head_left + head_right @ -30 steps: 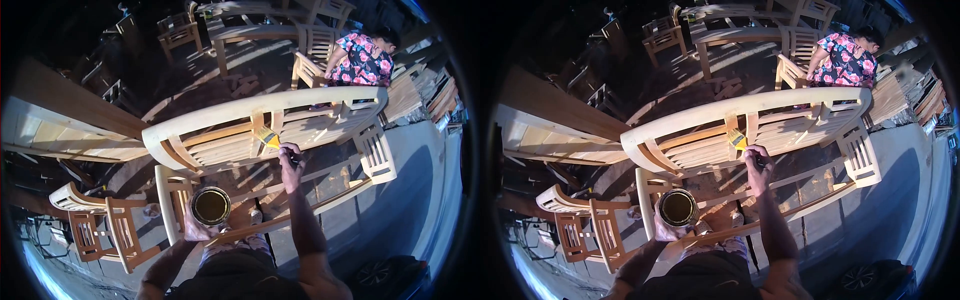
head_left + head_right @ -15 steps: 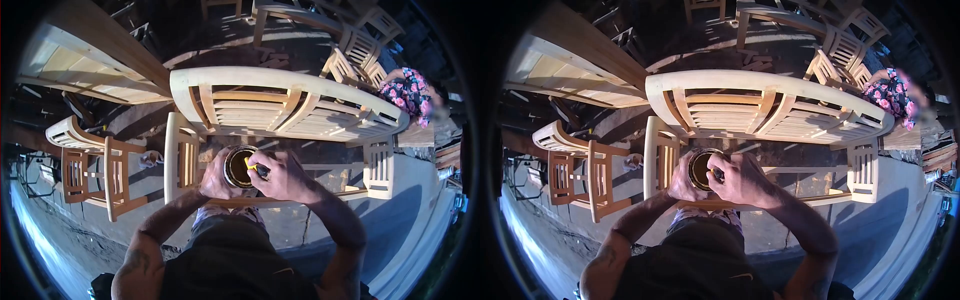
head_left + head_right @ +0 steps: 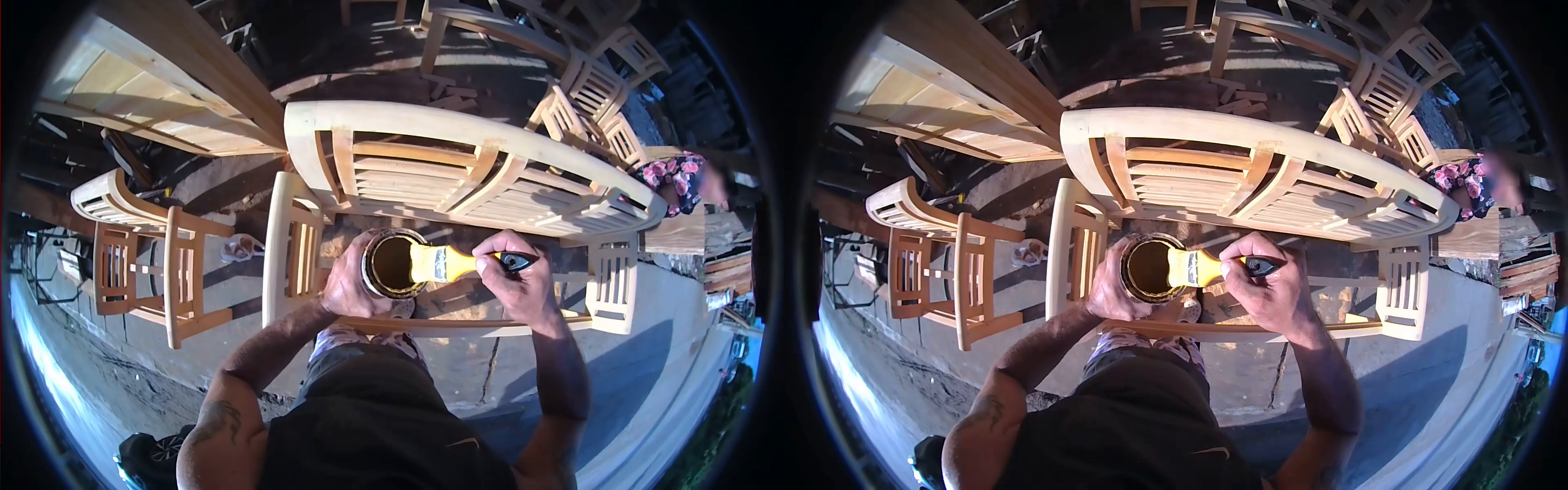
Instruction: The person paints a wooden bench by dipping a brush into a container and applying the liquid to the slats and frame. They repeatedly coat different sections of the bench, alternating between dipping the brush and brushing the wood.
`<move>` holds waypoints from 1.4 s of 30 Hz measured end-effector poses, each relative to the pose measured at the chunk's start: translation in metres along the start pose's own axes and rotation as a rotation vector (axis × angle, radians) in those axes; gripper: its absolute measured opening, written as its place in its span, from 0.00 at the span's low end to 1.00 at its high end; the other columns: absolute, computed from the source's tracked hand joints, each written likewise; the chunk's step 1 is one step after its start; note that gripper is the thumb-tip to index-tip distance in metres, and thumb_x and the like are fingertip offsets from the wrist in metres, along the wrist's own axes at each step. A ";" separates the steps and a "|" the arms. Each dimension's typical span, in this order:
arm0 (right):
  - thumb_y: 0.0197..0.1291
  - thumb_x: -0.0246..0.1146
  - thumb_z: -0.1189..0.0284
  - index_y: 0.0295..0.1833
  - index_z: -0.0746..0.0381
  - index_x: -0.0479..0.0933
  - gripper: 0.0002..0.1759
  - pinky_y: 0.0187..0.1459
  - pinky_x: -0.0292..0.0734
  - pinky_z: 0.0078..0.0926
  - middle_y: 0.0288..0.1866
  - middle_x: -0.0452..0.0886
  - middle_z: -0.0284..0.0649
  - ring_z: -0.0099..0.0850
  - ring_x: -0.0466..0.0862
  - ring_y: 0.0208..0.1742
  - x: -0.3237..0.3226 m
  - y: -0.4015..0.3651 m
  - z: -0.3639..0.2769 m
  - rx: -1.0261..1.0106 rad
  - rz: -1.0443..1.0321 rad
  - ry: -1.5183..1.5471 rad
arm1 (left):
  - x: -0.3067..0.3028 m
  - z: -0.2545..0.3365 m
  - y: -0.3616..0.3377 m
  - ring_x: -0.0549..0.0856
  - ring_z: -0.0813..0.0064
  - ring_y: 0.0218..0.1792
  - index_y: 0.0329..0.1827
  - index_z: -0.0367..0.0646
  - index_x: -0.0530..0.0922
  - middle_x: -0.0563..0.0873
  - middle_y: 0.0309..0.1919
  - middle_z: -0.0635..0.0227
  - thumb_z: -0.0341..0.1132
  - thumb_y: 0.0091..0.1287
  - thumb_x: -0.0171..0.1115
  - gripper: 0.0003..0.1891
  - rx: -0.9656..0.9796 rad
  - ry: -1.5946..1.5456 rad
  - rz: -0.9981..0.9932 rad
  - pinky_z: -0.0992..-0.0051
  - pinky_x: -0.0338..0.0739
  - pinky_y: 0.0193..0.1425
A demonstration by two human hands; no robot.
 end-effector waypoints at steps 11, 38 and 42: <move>0.71 0.68 0.75 0.46 0.67 0.84 0.05 0.30 0.72 0.16 0.26 0.82 0.29 0.14 0.78 0.27 -0.029 -0.020 0.031 0.184 0.124 0.191 | 0.011 -0.002 0.001 0.84 0.45 0.69 0.79 0.27 0.56 0.80 0.68 0.40 0.41 0.45 0.87 0.61 -0.017 0.020 -0.028 0.52 0.81 0.73; 0.75 0.71 0.60 0.69 0.50 0.76 0.22 0.47 0.81 0.32 0.52 0.90 0.39 0.30 0.88 0.42 0.244 -0.092 0.651 0.612 1.045 1.368 | 0.133 -0.243 -0.144 0.84 0.64 0.65 0.74 0.43 0.76 0.83 0.66 0.61 0.40 0.62 0.84 0.38 -0.574 0.045 -0.571 0.63 0.80 0.71; 0.73 0.73 0.62 0.68 0.52 0.75 0.23 0.44 0.78 0.31 0.50 0.89 0.38 0.28 0.86 0.40 0.259 -0.067 0.691 0.703 1.124 1.406 | 0.152 -0.245 -0.129 0.86 0.61 0.62 0.73 0.42 0.75 0.84 0.63 0.60 0.44 0.56 0.88 0.43 -0.477 0.040 -0.554 0.62 0.81 0.69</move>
Point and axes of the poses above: each hand's wrist, its own y-axis towards the middle knuckle, its own x-axis out of the palm, z = x × y, the point moved 9 cm from there along y, towards the middle knuckle
